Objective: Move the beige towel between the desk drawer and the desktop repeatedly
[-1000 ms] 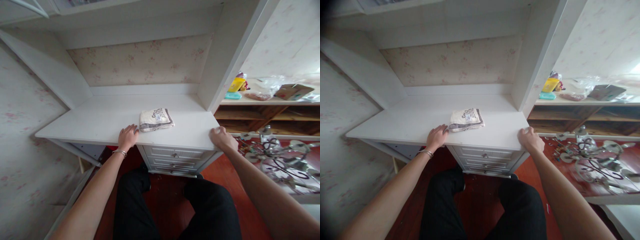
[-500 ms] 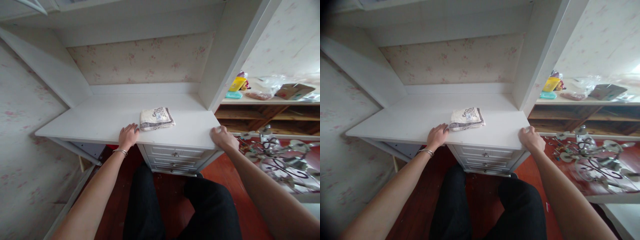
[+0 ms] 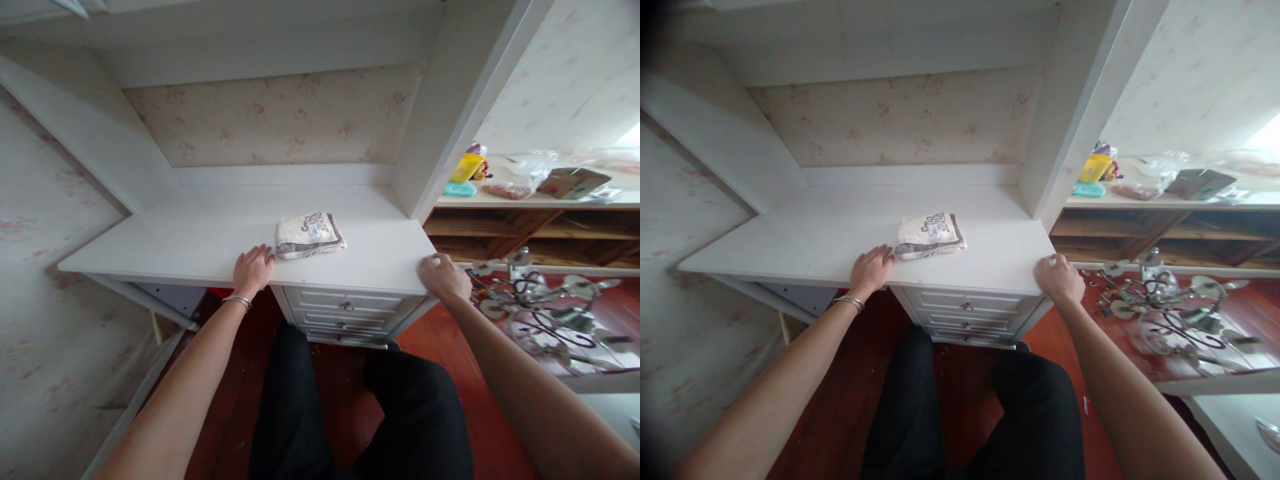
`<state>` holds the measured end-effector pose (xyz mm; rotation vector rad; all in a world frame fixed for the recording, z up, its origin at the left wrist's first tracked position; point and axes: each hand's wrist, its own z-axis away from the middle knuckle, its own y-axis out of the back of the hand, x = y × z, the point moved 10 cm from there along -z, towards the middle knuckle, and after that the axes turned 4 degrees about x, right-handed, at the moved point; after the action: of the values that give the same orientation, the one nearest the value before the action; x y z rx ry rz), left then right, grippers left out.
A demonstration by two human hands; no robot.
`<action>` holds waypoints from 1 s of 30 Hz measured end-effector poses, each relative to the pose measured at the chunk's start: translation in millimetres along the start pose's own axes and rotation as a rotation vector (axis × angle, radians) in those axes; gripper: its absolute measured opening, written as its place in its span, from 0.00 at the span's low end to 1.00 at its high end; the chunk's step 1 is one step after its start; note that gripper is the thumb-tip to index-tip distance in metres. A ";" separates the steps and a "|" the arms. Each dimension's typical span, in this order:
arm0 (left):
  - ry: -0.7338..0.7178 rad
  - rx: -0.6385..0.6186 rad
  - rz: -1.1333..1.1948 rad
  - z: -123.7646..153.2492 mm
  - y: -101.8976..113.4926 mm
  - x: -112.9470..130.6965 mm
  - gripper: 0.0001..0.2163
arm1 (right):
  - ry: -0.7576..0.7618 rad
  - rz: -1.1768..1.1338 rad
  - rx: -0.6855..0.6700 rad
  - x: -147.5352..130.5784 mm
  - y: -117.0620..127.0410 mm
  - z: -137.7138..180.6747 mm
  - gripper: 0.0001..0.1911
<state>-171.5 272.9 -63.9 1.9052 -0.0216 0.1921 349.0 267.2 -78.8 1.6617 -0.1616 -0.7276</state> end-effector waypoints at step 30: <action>-0.022 0.037 -0.012 2.3 3.5 1.6 0.21 | 0.020 0.037 -0.009 1.7 -4.4 -3.2 0.31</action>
<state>-170.0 269.6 -61.1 1.9439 -0.0215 0.1644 350.8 270.1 -83.4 1.6525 -0.1740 -0.6825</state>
